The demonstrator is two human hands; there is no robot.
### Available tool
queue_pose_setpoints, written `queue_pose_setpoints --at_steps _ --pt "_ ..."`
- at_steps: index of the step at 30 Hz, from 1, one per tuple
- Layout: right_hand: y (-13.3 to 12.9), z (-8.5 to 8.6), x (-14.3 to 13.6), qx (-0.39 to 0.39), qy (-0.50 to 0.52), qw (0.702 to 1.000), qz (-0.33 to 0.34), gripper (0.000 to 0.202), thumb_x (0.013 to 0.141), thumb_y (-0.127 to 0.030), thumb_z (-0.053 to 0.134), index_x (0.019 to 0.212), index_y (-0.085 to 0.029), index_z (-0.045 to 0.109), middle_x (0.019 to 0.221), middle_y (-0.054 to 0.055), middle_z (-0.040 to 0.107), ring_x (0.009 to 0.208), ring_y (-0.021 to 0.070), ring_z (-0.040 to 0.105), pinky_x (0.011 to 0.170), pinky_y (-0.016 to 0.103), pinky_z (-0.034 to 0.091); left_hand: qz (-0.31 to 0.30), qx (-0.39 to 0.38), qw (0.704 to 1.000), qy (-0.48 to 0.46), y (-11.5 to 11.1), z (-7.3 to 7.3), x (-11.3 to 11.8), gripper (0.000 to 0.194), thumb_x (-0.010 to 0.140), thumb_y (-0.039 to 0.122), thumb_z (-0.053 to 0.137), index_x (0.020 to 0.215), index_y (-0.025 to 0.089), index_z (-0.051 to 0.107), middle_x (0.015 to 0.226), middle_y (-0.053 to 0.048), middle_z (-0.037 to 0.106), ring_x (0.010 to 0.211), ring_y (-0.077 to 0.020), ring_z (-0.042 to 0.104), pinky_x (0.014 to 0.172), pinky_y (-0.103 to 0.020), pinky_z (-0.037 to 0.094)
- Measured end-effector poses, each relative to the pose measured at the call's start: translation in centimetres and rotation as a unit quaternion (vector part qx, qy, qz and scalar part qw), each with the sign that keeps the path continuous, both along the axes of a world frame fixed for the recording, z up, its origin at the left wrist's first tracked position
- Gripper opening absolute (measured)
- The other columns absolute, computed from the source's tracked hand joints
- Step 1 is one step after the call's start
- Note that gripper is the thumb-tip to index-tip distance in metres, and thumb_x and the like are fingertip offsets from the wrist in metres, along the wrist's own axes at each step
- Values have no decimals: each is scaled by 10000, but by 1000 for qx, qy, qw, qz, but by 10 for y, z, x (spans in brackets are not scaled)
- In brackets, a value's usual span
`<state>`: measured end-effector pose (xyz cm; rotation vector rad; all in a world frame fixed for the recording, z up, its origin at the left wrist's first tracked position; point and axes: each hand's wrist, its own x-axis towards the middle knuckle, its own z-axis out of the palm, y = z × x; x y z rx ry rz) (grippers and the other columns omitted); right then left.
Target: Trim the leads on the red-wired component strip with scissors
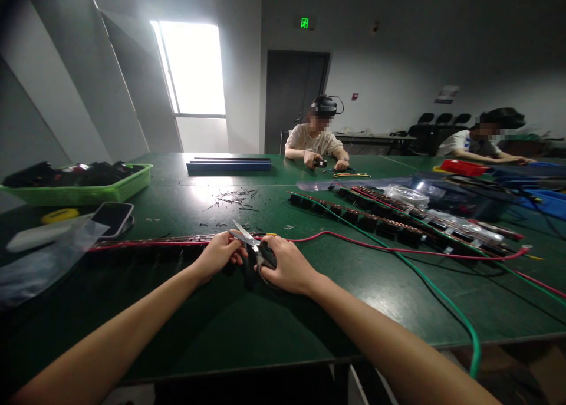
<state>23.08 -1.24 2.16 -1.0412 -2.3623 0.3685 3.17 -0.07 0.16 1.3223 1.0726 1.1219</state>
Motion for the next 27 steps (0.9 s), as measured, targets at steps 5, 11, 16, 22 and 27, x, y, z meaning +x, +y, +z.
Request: queue_pose_setpoints --at_steps 5,11,16,22,27 --pt "1 -1 0 0 -1 1000 3 507 732 -318 654 1196 -172 511 1167 116 572 1008 226 545 874 351 421 0 0 1000 4 0 1 0 106 839 185 506 873 111 574 617 -22 655 434 -76 586 418 -146 403" --pt "2 -1 1 -10 2 1000 5 436 751 -269 631 1166 -181 529 1118 99 594 935 204 562 825 324 430 2 4 1000 14 -1 1 1 110 840 177 493 868 110 576 618 -22 655 433 -74 586 417 -144 404" --pt "1 2 1 -18 5 1000 6 418 754 -232 615 1161 -182 533 1078 91 613 884 196 568 791 312 431 -1 9 1000 15 0 0 0 116 848 204 501 866 111 568 623 -26 658 430 -74 588 413 -139 403" --pt "1 3 1 -17 4 1000 6 420 755 -240 615 1166 -188 543 1076 89 621 879 199 574 787 316 432 -2 8 1000 9 0 -1 0 126 849 229 516 871 115 564 626 -29 660 429 -76 592 408 -138 402" --pt "1 3 1 -8 1 1000 -3 423 752 -250 620 1165 -188 553 1063 89 631 873 198 585 787 314 434 6 5 1000 11 0 -1 0 121 851 233 518 859 117 553 629 -32 663 416 -78 586 407 -146 406"
